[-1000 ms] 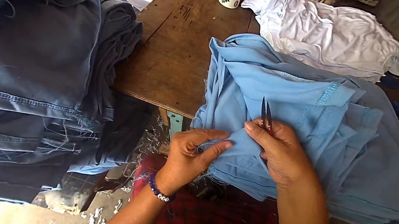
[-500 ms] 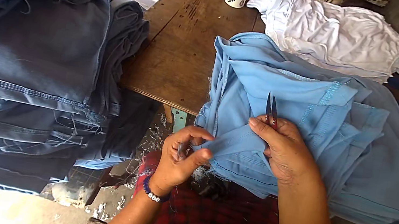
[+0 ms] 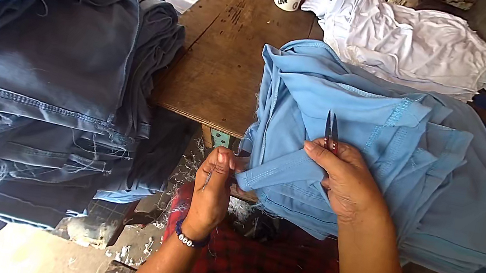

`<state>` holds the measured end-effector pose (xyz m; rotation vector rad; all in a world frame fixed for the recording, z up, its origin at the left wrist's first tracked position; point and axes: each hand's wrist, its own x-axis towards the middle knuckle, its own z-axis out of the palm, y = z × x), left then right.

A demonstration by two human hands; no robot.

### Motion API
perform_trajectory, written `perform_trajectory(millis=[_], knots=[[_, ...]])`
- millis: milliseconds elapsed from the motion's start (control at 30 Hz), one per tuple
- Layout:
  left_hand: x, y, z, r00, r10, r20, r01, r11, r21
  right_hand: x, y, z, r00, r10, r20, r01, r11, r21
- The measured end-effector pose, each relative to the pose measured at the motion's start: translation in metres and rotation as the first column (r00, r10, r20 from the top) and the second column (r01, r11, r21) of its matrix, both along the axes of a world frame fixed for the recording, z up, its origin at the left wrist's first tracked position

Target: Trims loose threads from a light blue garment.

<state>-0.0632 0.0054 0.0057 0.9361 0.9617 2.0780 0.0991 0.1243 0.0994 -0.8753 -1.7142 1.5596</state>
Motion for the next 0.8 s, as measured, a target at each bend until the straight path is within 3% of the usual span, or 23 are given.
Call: perform_trajectory(millis=[133,200,300,400,500,567,667,800], knots=[[-0.002,-0.01,-0.012,0.977,-0.207,0.056,0.193,0.962,0.192,0.0,0.0,0.0,1.0,-0.018,-0.001,0.018,1.0,-0.009],[-0.001,-0.013,-0.015,0.968,-0.248,0.03,0.237,0.952,0.194,0.001,0.0,0.0,1.0,-0.019,-0.004,0.019,1.0,-0.007],[0.011,-0.015,-0.008,0.989,-0.135,0.061,0.131,0.989,0.065,0.0,-0.001,-0.001,1.0,-0.024,0.002,0.024,1.0,0.0],[0.019,-0.014,-0.006,0.992,-0.087,0.087,0.08,0.993,0.083,0.0,-0.001,-0.003,1.0,-0.003,0.003,0.003,0.998,0.065],[0.024,-0.013,-0.002,0.994,-0.069,0.089,0.059,0.992,0.113,0.003,-0.008,-0.005,0.999,0.001,0.045,-0.011,0.972,0.233],[0.026,-0.015,0.004,0.994,-0.051,0.098,0.04,0.993,0.109,0.007,-0.021,-0.007,0.994,-0.059,0.093,0.015,0.906,0.423],[0.031,-0.021,0.015,0.992,-0.03,0.126,0.018,0.995,0.098,0.019,-0.048,-0.015,0.972,-0.194,0.132,0.047,0.713,0.7],[0.036,-0.026,0.022,0.992,-0.015,0.124,0.003,0.995,0.097,0.028,-0.079,-0.023,0.932,-0.309,0.187,-0.007,0.504,0.863]])
